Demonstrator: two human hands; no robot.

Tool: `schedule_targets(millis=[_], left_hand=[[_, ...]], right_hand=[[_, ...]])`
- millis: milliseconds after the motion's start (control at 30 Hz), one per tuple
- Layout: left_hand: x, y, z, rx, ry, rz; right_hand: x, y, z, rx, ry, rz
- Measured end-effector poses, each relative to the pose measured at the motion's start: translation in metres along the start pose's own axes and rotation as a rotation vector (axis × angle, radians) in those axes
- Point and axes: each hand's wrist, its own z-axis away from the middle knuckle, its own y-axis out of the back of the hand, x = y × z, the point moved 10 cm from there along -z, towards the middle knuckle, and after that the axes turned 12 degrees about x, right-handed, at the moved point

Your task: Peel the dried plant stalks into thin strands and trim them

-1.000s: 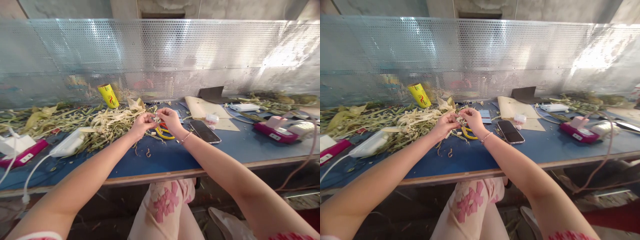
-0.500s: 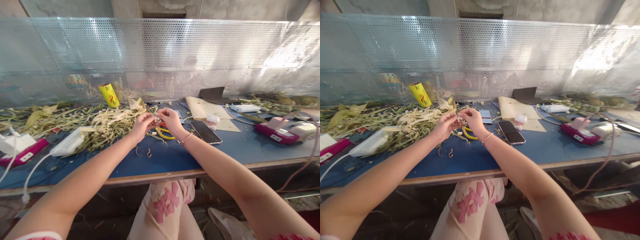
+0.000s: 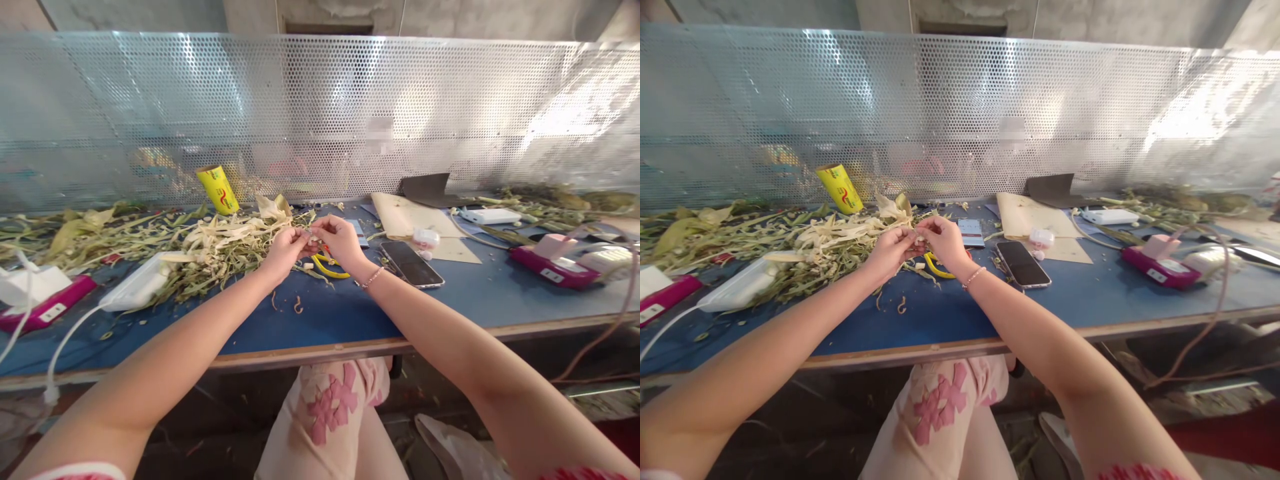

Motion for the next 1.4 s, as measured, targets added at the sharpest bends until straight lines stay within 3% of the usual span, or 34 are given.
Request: schedule_targets(millis=[267, 367, 600, 1033, 1233, 1400], left_hand=[[-0.01, -0.006, 0.006, -0.003, 0.202, 0.14], [-0.012, -0.005, 0.004, -0.001, 0.216, 0.165], [0.002, -0.002, 0.0, -0.025, 0.006, 0.051], [0.018, 0.011, 0.0, 0.112, -0.319, -0.124], [0.034, 0.014, 0.011, 0.185, -0.395, -0.179], [0.031, 0.015, 0.008, 0.171, -0.366, -0.139]], right_hand=[[0.001, -0.001, 0.0, -0.025, 0.024, -0.053], [0.003, -0.002, -0.002, -0.03, 0.011, -0.067], [0.003, 0.0, -0.003, -0.024, -0.004, -0.077], [0.001, -0.007, 0.006, -0.031, -0.023, -0.057], [0.002, -0.012, 0.011, -0.038, -0.099, -0.15], [-0.001, -0.016, 0.012, -0.089, -0.062, -0.12]])
